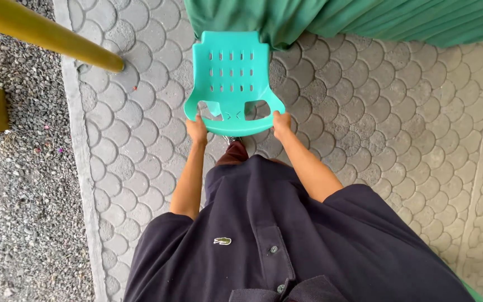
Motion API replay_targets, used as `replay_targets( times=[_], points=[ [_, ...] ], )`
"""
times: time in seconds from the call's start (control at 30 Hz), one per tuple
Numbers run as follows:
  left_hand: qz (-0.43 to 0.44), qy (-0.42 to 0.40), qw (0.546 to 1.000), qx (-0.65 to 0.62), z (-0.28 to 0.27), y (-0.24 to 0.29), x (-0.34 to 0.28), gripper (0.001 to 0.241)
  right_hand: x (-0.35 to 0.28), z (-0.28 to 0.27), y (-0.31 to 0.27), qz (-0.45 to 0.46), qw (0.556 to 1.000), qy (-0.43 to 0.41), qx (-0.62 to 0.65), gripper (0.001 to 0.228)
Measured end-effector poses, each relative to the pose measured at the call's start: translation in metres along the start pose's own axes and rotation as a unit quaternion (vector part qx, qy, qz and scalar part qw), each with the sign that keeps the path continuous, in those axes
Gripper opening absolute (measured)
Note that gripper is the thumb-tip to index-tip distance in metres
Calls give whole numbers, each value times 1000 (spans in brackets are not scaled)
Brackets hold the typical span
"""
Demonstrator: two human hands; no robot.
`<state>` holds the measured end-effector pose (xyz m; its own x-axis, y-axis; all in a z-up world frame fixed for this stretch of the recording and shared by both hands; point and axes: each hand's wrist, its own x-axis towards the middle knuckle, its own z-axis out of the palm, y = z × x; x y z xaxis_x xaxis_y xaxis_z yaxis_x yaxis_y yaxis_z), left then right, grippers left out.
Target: Arranging plastic chairs around tables in an outdoor area.
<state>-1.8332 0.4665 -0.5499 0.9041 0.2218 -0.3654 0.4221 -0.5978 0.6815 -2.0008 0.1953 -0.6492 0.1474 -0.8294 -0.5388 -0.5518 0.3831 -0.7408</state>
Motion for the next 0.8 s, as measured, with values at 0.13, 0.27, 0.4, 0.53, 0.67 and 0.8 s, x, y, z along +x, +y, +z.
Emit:
replay_targets(
  times=[0.13,0.27,0.4,0.53,0.67,0.8],
  points=[
    [-45,-68,992,-98,3,-7,5,38,-13,-24,-26,66,980,-154,104,62],
    [-87,-89,953,-275,-7,10,-29,35,-71,-76,-77,-12,977,-204,62,77],
    [-56,-168,943,-280,-31,-4,-81,50,-108,-113,-70,-146,976,-160,-20,75],
    [122,-137,973,-137,-80,-17,-137,33,-158,-139,-81,-298,946,-126,-29,32],
    [153,-167,963,-147,-149,-7,-184,23,-212,-149,-95,-299,926,-227,49,22],
    [149,-163,956,-194,-196,-1,-185,25,-240,-118,-95,-306,907,-282,64,19]
  ],
)
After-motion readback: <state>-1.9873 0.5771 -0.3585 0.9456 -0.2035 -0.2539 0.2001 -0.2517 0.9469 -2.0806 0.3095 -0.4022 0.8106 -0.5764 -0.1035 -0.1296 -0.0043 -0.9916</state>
